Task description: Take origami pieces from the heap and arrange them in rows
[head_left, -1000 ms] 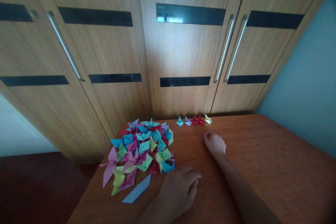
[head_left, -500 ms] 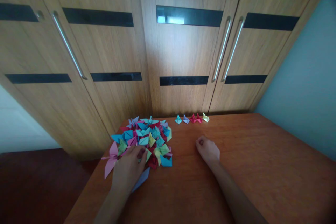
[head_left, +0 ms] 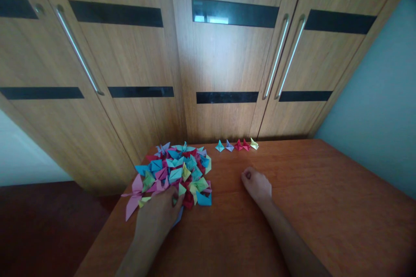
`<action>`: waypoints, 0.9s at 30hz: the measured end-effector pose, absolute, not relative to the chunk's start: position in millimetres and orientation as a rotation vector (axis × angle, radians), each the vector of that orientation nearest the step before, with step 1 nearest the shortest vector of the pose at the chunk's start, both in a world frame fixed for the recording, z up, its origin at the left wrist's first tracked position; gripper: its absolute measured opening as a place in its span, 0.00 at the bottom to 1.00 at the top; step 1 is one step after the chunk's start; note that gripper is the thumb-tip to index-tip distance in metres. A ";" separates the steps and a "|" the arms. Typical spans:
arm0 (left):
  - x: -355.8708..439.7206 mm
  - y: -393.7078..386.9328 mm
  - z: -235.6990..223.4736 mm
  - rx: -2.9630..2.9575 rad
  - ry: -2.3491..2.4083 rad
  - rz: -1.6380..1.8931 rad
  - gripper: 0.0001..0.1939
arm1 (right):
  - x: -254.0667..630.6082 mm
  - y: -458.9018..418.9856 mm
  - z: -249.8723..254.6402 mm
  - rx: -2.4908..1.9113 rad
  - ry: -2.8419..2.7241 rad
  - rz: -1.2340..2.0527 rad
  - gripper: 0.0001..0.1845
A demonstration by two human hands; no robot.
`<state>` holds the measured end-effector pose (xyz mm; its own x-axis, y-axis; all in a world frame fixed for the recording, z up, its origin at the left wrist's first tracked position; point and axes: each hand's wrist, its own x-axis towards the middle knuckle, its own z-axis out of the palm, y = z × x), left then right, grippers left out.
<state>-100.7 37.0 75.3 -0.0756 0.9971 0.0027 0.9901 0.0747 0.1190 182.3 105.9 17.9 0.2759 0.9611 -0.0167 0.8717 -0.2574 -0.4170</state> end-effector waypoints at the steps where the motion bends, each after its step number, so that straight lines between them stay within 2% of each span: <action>1: -100.7 37.2 74.7 2.082 2.230 0.138 0.13 | 182.4 106.0 17.6 -2.222 -1.672 0.378 0.13; 15: -96.4 32.0 70.8 2.188 2.140 0.320 0.09 | 186.6 108.3 10.8 -2.102 -1.720 0.306 0.12; 22: -78.6 29.1 69.7 2.364 1.915 0.539 0.09 | 172.1 100.6 22.0 -1.315 -1.811 0.471 0.11; 27: -62.3 33.2 76.0 2.602 1.791 0.475 0.10 | 143.7 77.1 33.2 -1.037 -1.904 0.593 0.11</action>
<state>-62.3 33.2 76.0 0.3272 0.9050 0.2718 0.9207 -0.3701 0.1239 143.7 77.1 33.2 -0.2805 0.8412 0.4623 0.4298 0.5407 -0.7231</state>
